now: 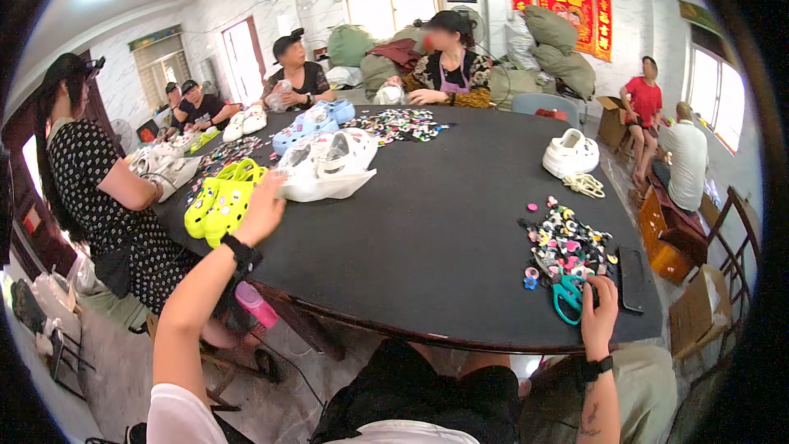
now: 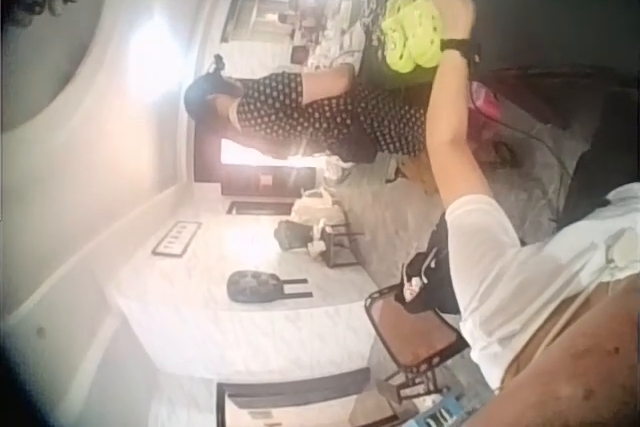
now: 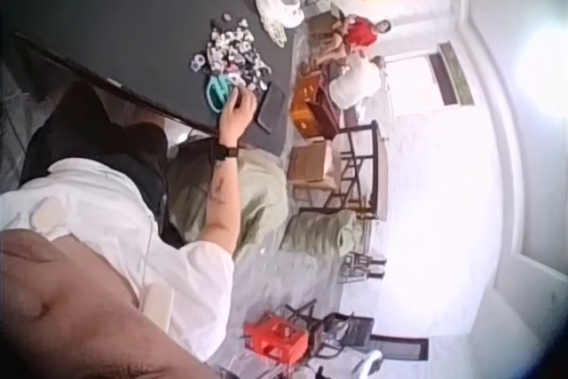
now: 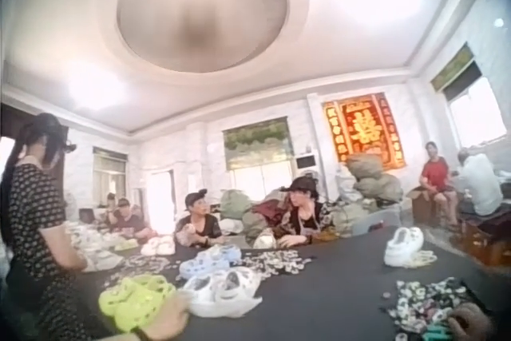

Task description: Attaching decorative charms and Jibbitz to foam clog shoes (Crocs style).

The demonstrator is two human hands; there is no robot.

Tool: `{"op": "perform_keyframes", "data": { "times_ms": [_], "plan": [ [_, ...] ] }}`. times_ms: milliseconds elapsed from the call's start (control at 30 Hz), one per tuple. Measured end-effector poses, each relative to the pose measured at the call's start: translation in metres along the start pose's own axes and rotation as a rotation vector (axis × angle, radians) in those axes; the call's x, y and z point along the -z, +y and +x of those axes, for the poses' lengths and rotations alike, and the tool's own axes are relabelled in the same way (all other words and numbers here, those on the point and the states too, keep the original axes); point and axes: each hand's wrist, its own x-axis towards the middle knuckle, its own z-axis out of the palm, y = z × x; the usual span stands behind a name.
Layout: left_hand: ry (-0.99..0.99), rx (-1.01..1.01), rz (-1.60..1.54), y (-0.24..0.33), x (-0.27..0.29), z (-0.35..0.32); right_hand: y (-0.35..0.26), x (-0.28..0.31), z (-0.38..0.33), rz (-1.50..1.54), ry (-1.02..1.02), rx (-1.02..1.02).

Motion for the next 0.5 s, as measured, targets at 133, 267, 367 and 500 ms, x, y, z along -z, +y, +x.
{"op": "perform_keyframes", "data": {
  "times_ms": [133,267,367,500],
  "plan": [
    [-0.48,-0.272,-0.133,0.137,0.031,-0.002,-0.009,-0.004,0.0,0.008,-0.026,0.021],
    [-0.596,-0.554,-0.316,0.197,-0.001,-0.027,0.003,0.002,-0.008,-0.001,-0.004,0.004],
    [-0.687,-0.406,-0.413,0.211,-0.033,-0.044,0.009,0.004,-0.011,0.008,-0.015,0.029],
    [-0.644,-0.362,-0.345,0.21,-0.027,-0.055,0.003,0.0,-0.011,0.02,-0.018,0.023]
  ]
}}
